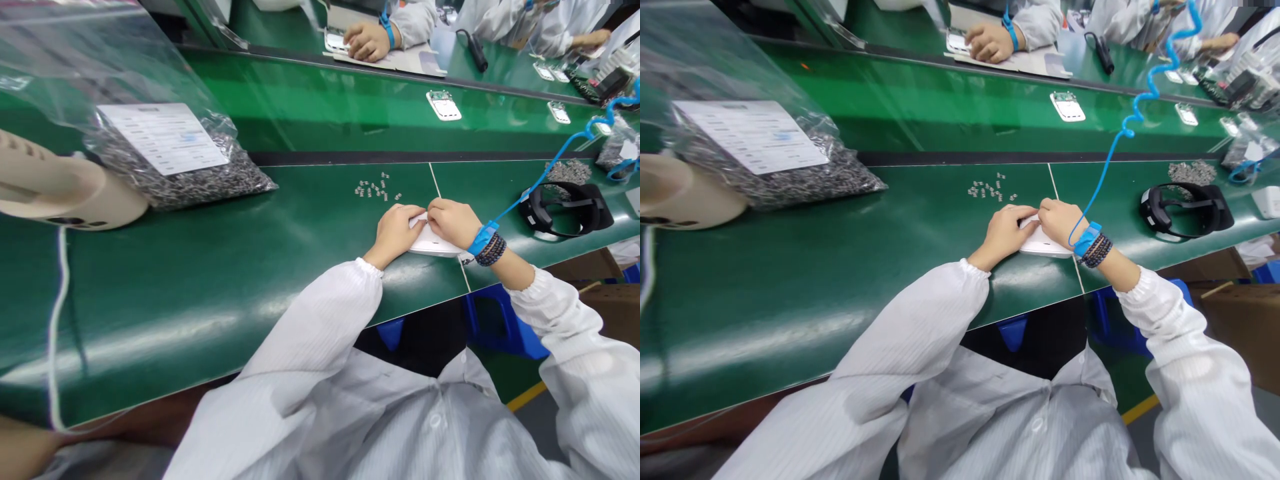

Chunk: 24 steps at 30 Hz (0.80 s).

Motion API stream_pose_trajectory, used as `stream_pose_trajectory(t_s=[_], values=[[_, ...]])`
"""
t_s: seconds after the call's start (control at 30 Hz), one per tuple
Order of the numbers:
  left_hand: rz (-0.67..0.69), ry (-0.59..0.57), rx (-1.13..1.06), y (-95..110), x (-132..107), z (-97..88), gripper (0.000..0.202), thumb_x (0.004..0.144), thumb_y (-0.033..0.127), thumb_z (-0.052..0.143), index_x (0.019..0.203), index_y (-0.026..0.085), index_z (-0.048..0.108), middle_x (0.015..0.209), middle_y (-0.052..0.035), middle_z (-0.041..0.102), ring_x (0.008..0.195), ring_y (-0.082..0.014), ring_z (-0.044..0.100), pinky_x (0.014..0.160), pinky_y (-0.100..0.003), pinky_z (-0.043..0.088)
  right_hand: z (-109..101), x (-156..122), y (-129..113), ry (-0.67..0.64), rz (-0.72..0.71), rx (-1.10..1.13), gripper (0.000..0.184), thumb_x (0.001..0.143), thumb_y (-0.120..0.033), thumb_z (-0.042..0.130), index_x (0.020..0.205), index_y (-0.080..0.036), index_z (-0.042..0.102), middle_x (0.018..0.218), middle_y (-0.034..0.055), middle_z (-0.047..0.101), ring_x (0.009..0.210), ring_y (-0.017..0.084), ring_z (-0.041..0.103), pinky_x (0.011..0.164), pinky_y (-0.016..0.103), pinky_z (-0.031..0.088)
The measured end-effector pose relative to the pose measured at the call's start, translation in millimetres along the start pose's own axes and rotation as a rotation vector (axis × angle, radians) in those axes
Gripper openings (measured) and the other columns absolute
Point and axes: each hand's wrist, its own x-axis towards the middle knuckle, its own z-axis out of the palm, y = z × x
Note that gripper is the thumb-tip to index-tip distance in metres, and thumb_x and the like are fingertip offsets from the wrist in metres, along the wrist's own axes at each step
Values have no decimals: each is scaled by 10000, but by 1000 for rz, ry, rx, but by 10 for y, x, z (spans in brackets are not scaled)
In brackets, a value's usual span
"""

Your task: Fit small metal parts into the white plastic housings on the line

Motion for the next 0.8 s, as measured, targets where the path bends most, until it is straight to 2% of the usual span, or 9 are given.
stream_pose_trajectory(t_s=[0.23,0.33,0.43,0.53,0.8], values=[[-50,10,-9,35,10,3,264,908,212,617,1134,230,753,1198,-20,751,1111,-248,639,982,-384,504,266,-124,286,238,-118,219,207,942,-209,547,977,-161,745,1137,102,717,1060,228,635,876,324,482],[-56,13,-5,36,7,13,271,908,211,615,1140,225,754,1193,-19,753,1108,-245,640,985,-382,506,323,-173,291,316,-30,258,180,911,-276,602,942,-173,747,1101,94,724,1039,236,642,860,335,488],[-62,10,-2,27,4,20,277,903,217,616,1143,236,754,1186,-13,755,1109,-242,639,991,-386,509,313,-163,189,309,94,223,167,877,-308,637,869,-177,739,1074,89,724,1011,239,633,790,325,470],[-59,20,-5,16,1,25,283,897,215,616,1143,240,755,1192,-14,754,1108,-241,642,995,-388,513,272,-134,71,270,149,174,164,877,-292,627,845,-172,734,1063,95,721,1007,241,614,743,314,443],[-34,42,-21,-13,15,44,265,890,216,626,1111,247,768,1173,-20,760,1091,-254,654,962,-399,533,253,-158,66,245,111,165,214,945,-264,557,948,-167,747,1136,102,705,1029,225,597,793,311,451]])
